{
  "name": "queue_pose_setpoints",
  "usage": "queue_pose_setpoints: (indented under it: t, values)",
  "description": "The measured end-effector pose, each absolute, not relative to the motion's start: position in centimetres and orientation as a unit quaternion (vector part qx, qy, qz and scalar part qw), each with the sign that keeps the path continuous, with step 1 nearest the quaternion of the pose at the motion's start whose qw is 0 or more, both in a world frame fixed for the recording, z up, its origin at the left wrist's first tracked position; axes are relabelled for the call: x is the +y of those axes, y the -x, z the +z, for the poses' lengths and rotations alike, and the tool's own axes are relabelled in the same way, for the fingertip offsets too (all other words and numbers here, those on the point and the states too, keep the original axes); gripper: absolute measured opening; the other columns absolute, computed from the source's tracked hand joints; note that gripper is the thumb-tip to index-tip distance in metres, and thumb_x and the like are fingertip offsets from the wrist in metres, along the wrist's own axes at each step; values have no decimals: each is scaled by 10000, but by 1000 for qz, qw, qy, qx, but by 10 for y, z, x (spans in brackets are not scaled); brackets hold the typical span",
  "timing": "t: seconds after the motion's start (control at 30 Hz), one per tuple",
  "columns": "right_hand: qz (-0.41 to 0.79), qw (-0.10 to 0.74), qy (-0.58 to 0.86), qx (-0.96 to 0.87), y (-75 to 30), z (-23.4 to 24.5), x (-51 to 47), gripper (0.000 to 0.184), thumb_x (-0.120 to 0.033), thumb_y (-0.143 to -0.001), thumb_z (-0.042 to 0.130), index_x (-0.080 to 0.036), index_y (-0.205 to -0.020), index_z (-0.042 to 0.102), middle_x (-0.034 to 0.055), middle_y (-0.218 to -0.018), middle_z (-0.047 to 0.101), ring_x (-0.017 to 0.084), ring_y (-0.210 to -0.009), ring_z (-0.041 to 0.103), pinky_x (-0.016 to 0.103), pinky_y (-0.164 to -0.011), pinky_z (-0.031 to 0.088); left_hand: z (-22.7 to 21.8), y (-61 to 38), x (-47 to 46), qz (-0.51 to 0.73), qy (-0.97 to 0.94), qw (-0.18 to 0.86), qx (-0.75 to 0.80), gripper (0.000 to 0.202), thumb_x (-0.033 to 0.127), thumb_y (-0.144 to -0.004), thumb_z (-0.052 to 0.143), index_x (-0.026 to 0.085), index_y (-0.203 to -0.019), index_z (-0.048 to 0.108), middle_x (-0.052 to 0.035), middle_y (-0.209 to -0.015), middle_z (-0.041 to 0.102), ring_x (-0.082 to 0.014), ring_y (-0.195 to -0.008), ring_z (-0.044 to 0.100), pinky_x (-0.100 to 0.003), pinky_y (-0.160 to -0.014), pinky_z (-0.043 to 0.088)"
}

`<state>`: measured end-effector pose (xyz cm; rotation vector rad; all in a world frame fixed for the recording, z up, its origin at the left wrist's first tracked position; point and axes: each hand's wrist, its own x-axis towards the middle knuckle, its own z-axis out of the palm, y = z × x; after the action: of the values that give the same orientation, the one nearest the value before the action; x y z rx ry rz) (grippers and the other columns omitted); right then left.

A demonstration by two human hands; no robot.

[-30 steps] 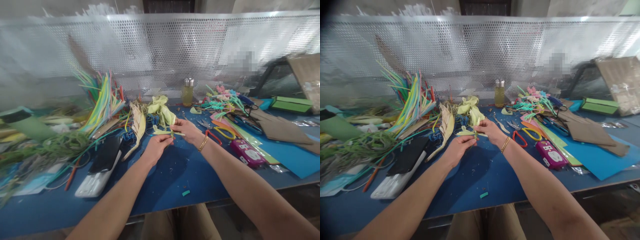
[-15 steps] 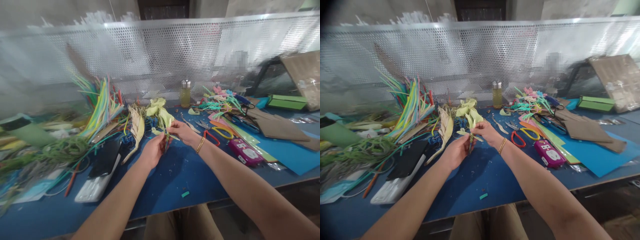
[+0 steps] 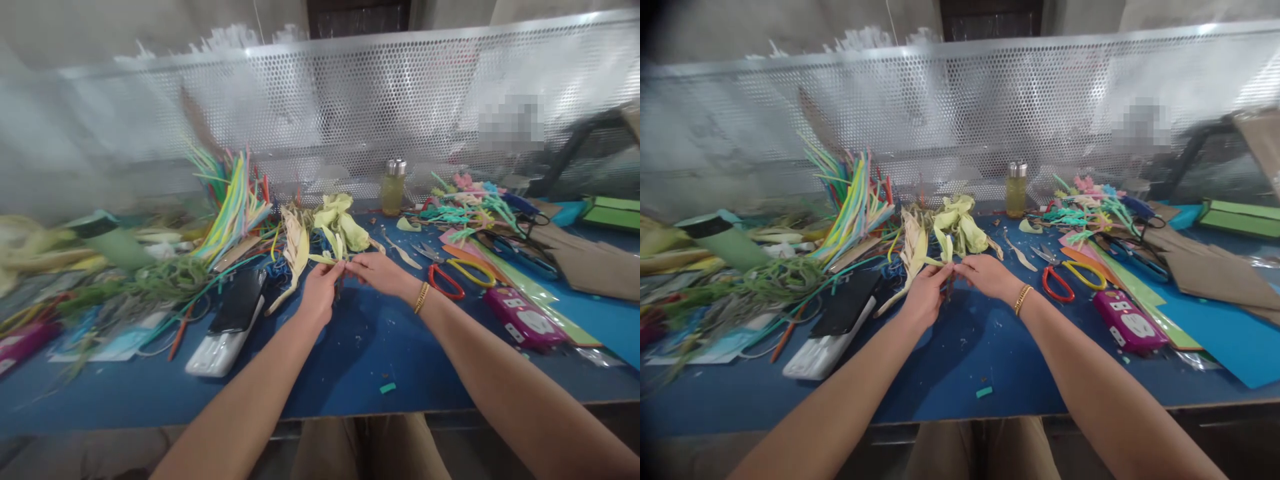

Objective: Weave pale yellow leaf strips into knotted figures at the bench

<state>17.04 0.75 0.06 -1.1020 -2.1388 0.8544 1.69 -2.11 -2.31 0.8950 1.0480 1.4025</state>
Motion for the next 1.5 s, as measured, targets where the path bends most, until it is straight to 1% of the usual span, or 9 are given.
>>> queue_pose_setpoints:
  t: [0.1, 0.27, 0.43, 0.67, 0.97, 1.2, 1.3, 1.4, 1.5]
  values:
    - [291, 263, 415, -821, -171, 2, 7, 277, -303, -940, 465, -180, -721, 582, -3, -619, 583, 119, -567, 510, 260, -581, 341, -24, -17, -20, 584, -381, 567, 439, 337, 405, -633, 812, 153, -760, 627, 2, -664, 630, -102, -576, 534, -228, -530, 360]
    - [213, 237, 404, -857, -169, -1, 9, 205, -226, -892, 495, -178, -698, 543, 27, -713, 589, 146, -673, 509, 275, -629, 312, -25, -17, -21, 563, -379, 592, 434, 354, 398, -617, 829, 150, -759, 620, 12, -628, 602, -83, -529, 511, -215, -501, 360]
    - [230, 248, 379, -861, -171, 3, 9, 186, -175, -864, 463, -175, -690, 528, 21, -724, 579, 143, -698, 499, 272, -662, 317, -26, -15, -19, 542, -408, 578, 453, 359, 388, -578, 852, 146, -721, 630, 17, -585, 574, -78, -486, 488, -214, -456, 323]
    - [305, 271, 393, -824, -172, 15, 1, 245, -205, -799, 465, -186, -558, 428, -44, -547, 414, 103, -561, 388, 258, -570, 270, -22, -12, -16, 555, -434, 565, 429, 380, 384, -561, 861, 153, -617, 565, 26, -571, 541, -77, -495, 478, -228, -481, 350]
    - [354, 292, 378, -804, -170, 10, 4, 226, -237, -777, 468, -184, -559, 441, -58, -528, 404, 89, -534, 360, 249, -555, 261, -20, -11, -17, 543, -430, 561, 453, 409, 427, -591, 839, 160, -611, 529, 19, -566, 528, -90, -506, 471, -241, -482, 351]
    - [366, 296, 364, -803, -171, 9, 5, 212, -234, -780, 474, -182, -575, 454, -58, -542, 415, 84, -536, 372, 244, -549, 273, -14, -9, -18, 532, -390, 602, 450, 402, 380, -551, 879, 141, -624, 563, 18, -584, 539, -81, -514, 478, -226, -478, 376]
    - [386, 297, 361, -795, -173, 4, 8, 196, -245, -774, 481, -183, -589, 470, -60, -546, 418, 83, -524, 366, 242, -536, 276, -14, -9, -18, 531, -361, 626, 443, 354, 325, -583, 877, 139, -659, 585, 20, -599, 553, -73, -518, 495, -211, -493, 406]
    - [414, 304, 373, -773, -175, -2, 14, 183, -250, -760, 485, -182, -590, 489, -53, -557, 442, 88, -532, 380, 241, -537, 298, -13, -8, -18, 520, -333, 663, 424, 240, 267, -680, 824, 144, -733, 625, 7, -639, 590, -79, -546, 539, -206, -535, 460]
    - [442, 318, 392, -742, -177, -9, 18, 166, -248, -748, 482, -186, -595, 501, -51, -560, 453, 90, -528, 383, 239, -532, 307, -8, -5, -19, 478, -300, 720, 403, 177, 319, -820, 694, 145, -810, 667, -41, -721, 646, -113, -617, 604, -231, -588, 512]
